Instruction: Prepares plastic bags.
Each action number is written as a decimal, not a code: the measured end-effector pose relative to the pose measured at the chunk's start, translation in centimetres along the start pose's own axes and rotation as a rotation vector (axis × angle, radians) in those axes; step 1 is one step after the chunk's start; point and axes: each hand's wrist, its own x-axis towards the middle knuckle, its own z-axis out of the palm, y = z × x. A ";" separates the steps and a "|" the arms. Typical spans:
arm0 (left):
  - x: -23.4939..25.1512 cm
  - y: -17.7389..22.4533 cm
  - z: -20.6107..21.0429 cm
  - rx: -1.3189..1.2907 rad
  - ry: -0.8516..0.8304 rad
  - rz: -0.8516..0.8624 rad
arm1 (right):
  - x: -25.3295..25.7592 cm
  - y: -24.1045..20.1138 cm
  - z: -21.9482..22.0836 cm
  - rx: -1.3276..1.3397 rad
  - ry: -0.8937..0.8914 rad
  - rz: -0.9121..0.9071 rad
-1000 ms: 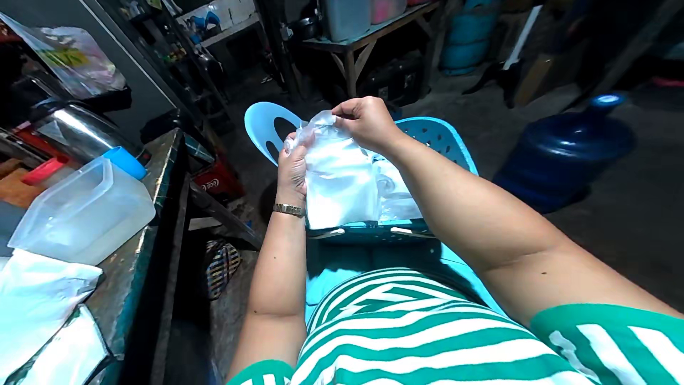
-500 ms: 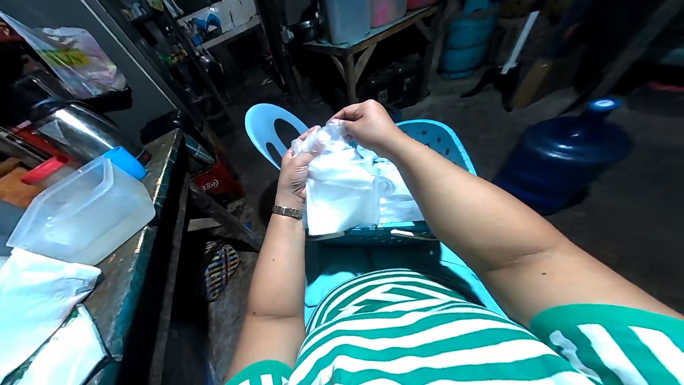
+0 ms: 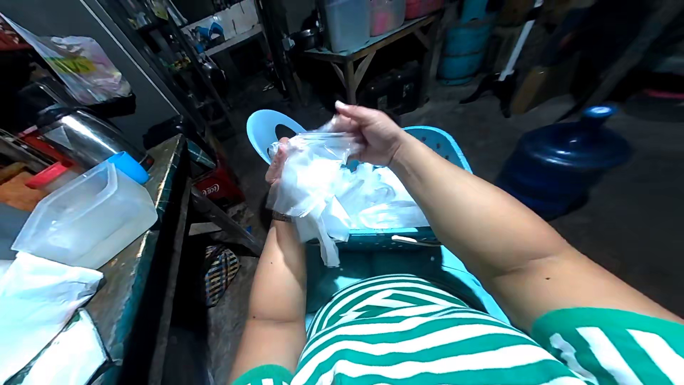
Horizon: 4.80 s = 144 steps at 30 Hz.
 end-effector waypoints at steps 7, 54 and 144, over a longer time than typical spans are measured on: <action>0.0 -2.4 -1.9 -0.028 0.008 -0.087 | -0.7 0.2 -0.2 0.099 -0.201 -0.216; 0.4 -1.2 1.7 0.129 0.431 -0.398 | 2.1 2.1 -2.6 -0.969 0.268 0.063; 0.2 -1.1 3.1 0.367 0.541 -0.315 | -0.2 -0.8 -0.9 -0.407 0.214 -0.338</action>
